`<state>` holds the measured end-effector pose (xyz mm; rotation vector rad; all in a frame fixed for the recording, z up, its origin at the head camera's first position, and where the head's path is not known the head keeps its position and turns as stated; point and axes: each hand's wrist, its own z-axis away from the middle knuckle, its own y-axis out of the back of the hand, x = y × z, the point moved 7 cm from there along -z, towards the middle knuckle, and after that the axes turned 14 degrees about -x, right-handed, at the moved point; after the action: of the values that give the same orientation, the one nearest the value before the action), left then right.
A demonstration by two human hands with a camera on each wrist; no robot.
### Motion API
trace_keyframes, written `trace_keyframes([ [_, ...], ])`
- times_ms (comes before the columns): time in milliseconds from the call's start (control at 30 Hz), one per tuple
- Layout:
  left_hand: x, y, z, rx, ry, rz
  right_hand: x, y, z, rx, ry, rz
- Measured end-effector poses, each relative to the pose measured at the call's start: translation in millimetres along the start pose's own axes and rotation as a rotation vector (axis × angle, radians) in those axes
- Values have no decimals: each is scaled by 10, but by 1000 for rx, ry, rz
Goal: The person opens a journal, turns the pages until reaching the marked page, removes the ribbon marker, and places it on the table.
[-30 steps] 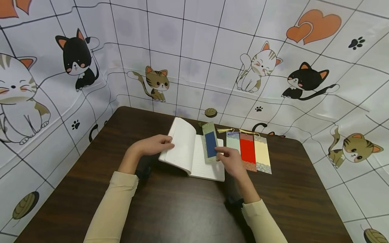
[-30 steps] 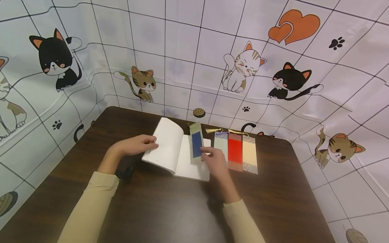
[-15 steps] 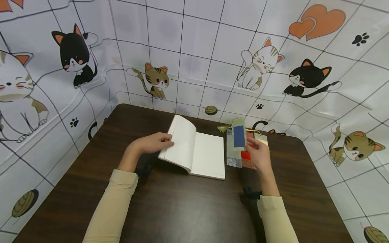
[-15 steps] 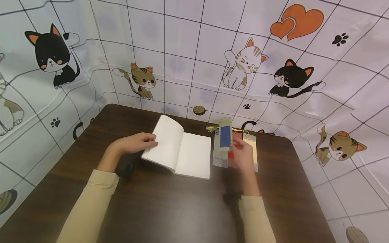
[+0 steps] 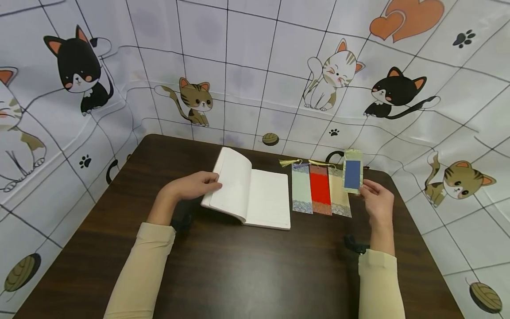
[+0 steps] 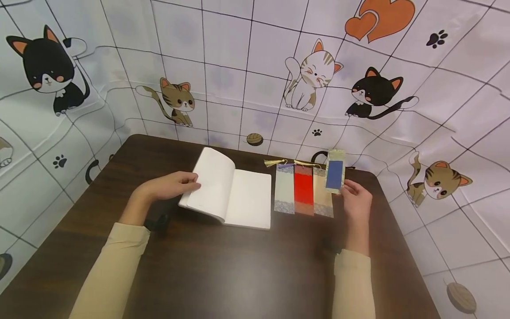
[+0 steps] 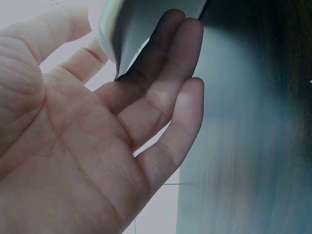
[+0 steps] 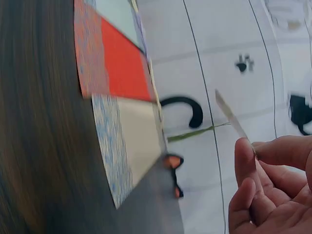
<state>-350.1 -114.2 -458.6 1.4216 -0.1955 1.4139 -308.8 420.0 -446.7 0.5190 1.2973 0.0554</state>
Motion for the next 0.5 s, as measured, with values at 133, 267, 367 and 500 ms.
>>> trace_keyframes([
  [133, 2, 4, 15, 4, 10, 5, 152, 182, -30, 25, -55, 1],
  [267, -7, 3, 24, 10, 26, 4, 287, 295, -66, 17, -61, -11],
  [367, 2, 0, 19, 17, 25, 6, 380, 347, -85, 2, -69, 2],
  [500, 49, 4, -3, 30, 9, 4, 492, 386, -106, -20, -89, 60],
])
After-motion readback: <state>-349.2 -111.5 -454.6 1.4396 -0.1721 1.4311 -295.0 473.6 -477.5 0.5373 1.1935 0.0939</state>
